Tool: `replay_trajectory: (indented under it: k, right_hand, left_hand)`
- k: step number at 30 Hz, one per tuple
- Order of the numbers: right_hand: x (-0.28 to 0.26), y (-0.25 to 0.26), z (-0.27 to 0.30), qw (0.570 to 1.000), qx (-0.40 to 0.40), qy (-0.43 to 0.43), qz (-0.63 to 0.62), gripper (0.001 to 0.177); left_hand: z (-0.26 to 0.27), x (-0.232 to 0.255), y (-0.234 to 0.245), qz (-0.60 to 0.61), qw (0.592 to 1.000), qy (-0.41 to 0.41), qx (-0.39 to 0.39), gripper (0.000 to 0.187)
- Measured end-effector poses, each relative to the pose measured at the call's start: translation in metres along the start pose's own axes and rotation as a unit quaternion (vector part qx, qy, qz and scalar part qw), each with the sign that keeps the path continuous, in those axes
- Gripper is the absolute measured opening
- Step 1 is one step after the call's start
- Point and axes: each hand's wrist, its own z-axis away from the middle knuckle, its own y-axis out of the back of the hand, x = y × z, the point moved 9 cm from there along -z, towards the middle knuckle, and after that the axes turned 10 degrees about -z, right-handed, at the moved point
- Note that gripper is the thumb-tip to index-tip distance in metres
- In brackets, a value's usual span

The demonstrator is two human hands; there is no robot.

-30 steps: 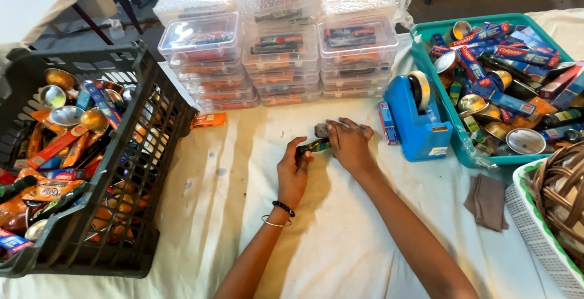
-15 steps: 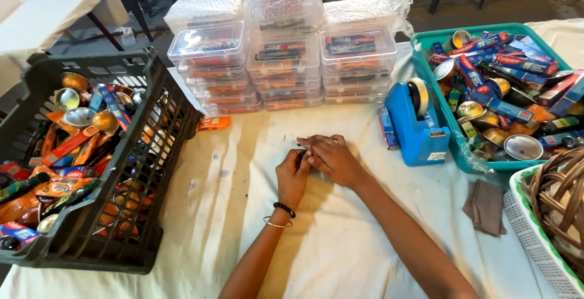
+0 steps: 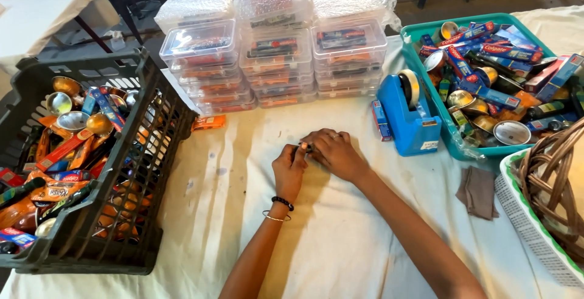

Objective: Sorting various small items and checking them on a workbench.

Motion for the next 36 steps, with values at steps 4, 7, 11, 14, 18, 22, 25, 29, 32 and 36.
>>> replay_trajectory:
  k: [4,7,11,14,18,22,25,29,32,36]
  right_hand:
    - [0.015,-0.004,0.001,0.999,0.039,-0.026,0.022,0.039]
    - [0.020,-0.005,0.003,0.997,0.047,-0.047,0.039,0.042]
    - [0.017,0.000,0.000,0.995,0.032,-0.072,0.065,0.041]
    - [0.016,0.002,0.004,0.997,0.051,-0.044,0.033,0.029]
    - [0.022,-0.001,0.009,0.995,0.045,-0.073,0.046,0.028]
    - [0.010,0.009,0.004,0.996,0.008,-0.089,0.022,0.049]
    - [0.004,0.013,0.002,0.996,-0.018,-0.086,0.016,0.060]
    - [0.017,0.011,0.009,0.992,0.039,-0.049,-0.108,0.036]
    - [0.000,0.032,0.011,0.984,0.170,0.042,0.013,0.029]
    - [-0.022,0.064,0.015,0.960,0.263,0.014,0.092,0.027]
  left_hand:
    - [0.000,-0.004,0.005,-0.015,1.000,0.008,0.024,0.044]
    - [-0.001,-0.009,0.007,-0.012,0.999,0.002,0.034,0.049]
    - [-0.001,-0.004,0.007,-0.038,0.998,-0.026,0.036,0.049]
    - [-0.003,-0.009,0.005,-0.050,0.997,-0.045,0.034,0.052]
    - [-0.003,-0.009,0.006,-0.077,0.995,-0.045,0.034,0.057]
    - [-0.004,-0.010,0.006,-0.110,0.992,-0.046,0.034,0.057]
    - [-0.004,-0.009,0.006,-0.117,0.991,-0.052,0.036,0.054]
    - [0.000,0.001,0.007,-0.136,0.987,-0.071,0.046,0.048]
    - [0.002,0.006,0.005,-0.115,0.990,-0.070,0.029,0.044]
    - [0.005,0.013,0.001,-0.092,0.993,-0.070,0.009,0.043]
